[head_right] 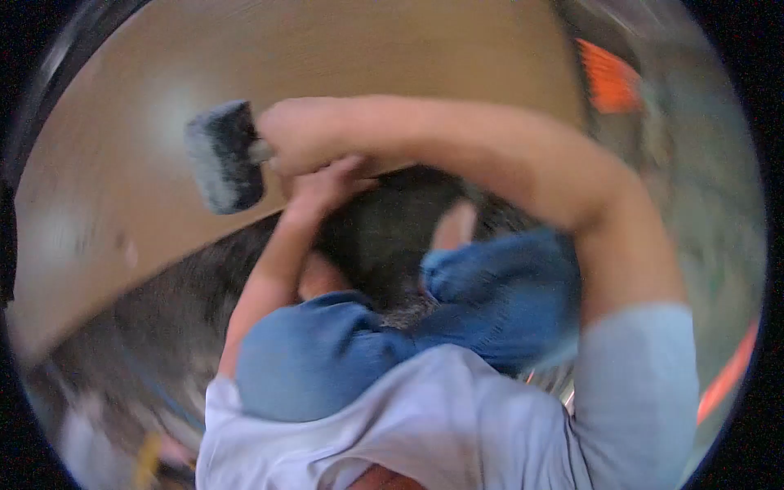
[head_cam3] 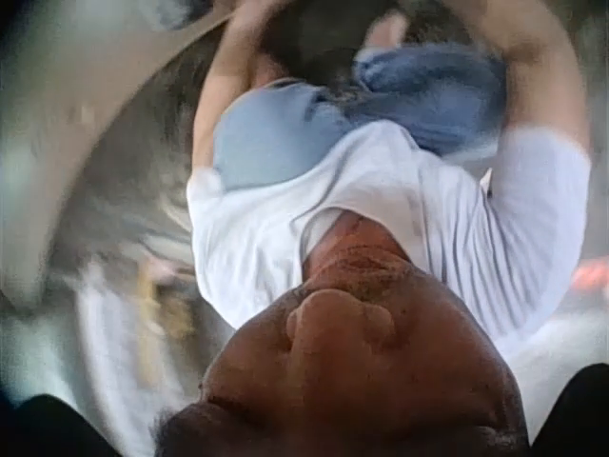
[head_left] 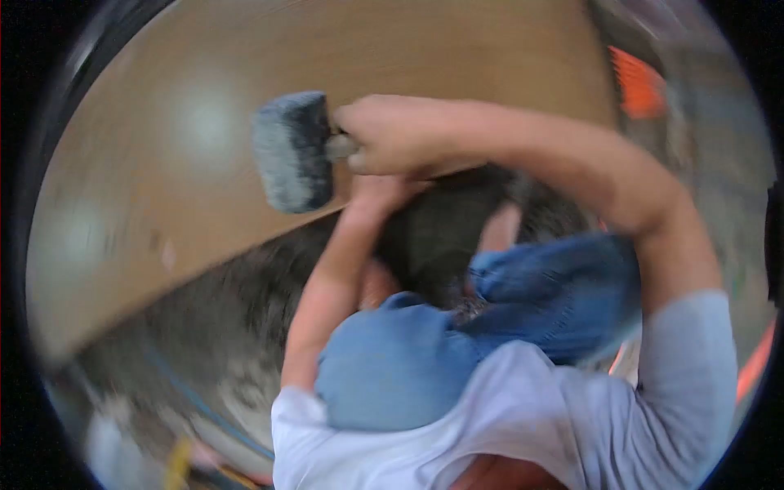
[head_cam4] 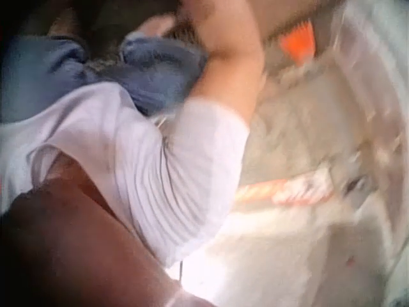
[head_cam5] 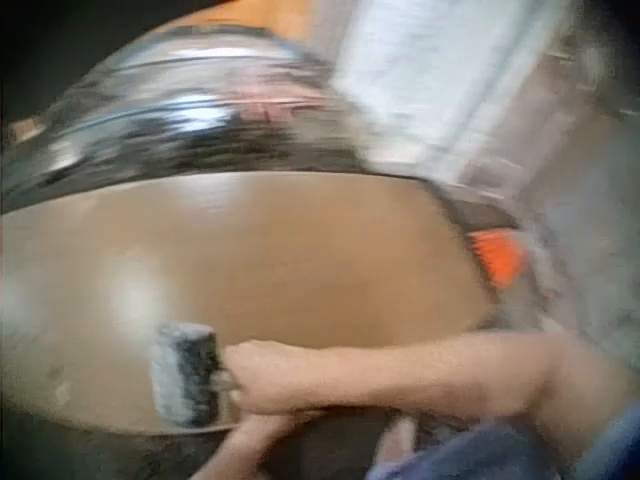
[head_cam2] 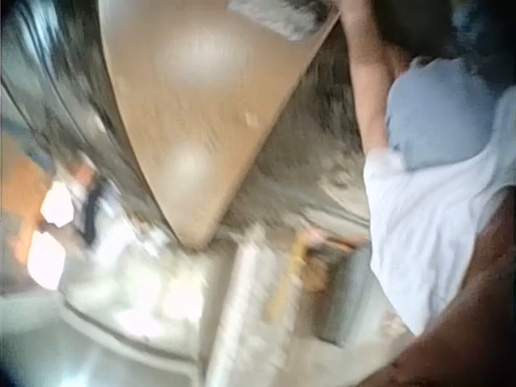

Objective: Laying large tiles on a floor surface and using a mallet and level to ensure they are even.

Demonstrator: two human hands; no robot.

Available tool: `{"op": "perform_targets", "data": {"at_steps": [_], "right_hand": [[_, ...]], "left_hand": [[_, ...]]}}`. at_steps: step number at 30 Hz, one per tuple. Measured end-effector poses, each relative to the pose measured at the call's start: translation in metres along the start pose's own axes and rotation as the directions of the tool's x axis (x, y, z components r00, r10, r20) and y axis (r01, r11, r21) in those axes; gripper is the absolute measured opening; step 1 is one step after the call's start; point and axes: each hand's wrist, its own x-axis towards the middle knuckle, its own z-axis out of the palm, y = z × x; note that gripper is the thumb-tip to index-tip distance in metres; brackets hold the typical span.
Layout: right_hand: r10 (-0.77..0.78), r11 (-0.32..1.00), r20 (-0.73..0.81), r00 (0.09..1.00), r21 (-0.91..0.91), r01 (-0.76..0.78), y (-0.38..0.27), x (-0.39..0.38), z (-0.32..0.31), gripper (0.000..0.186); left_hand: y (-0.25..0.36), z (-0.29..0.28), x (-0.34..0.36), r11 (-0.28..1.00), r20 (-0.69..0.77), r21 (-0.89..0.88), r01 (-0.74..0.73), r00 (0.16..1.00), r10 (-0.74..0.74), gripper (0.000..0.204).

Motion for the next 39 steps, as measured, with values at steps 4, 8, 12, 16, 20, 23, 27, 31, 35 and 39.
{"op": "perform_targets", "data": {"at_steps": [4, 8, 12, 16, 20, 23, 27, 31, 35, 39], "right_hand": [[0.46, 0.746, 0.05, 0.886, 0.52, -0.417, 0.081, -0.122, -0.047, 0.028], [0.866, 0.011, 0.105, 0.489, 0.973, -0.229, 0.172, -0.261, -0.024, 0.02], [0.83, -0.462, 0.316, 0.46, 0.851, 0.249, 0.211, -0.344, 0.03, 0.016], [0.882, -0.467, 0.386, 0.272, 0.629, 0.622, 0.225, -0.346, 0.088, 0.021], [0.825, -0.536, 0.456, 0.334, 0.443, 0.719, 0.214, -0.331, 0.119, 0.02], [0.867, -0.488, 0.365, 0.339, 0.493, 0.72, 0.216, -0.317, 0.137, 0.013], [0.9, -0.424, 0.33, 0.284, 0.511, 0.748, 0.21, -0.282, 0.121, 0.007], [0.863, -0.473, 0.374, 0.34, 0.36, 0.804, 0.208, -0.285, 0.12, 0.008], [0.887, -0.434, 0.357, 0.291, 0.435, 0.789, 0.188, -0.264, 0.103, 0.004], [0.863, -0.496, 0.28, 0.42, 0.315, 0.809, 0.212, -0.3, 0.122, 0.005]], "left_hand": [[0.03, -0.04, 0.001, 0.946, -0.294, 0.251, -0.206, 0.915, 0.277, 0.062], [0.047, -0.03, 0.016, 0.941, -0.233, 0.231, -0.249, 0.924, 0.301, 0.067], [0.043, -0.024, 0.012, 0.933, -0.216, 0.27, -0.238, 0.929, 0.3, 0.067], [0.037, -0.021, 0.013, 0.929, -0.197, 0.296, -0.22, 0.938, 0.285, 0.069], [0.037, -0.024, 0.015, 0.912, -0.183, 0.344, -0.224, 0.936, 0.3, 0.069], [0.038, -0.025, 0.017, 0.911, -0.193, 0.348, -0.222, 0.934, 0.302, 0.068], [0.036, -0.022, 0.015, 0.918, -0.192, 0.343, -0.2, 0.942, 0.277, 0.068], [0.039, -0.024, 0.013, 0.923, -0.201, 0.325, -0.204, 0.939, 0.278, 0.068], [0.036, -0.026, 0.011, 0.921, -0.187, 0.339, -0.193, 0.945, 0.267, 0.071], [0.049, -0.023, 0.019, 0.922, -0.212, 0.321, -0.215, 0.933, 0.291, 0.071]]}}
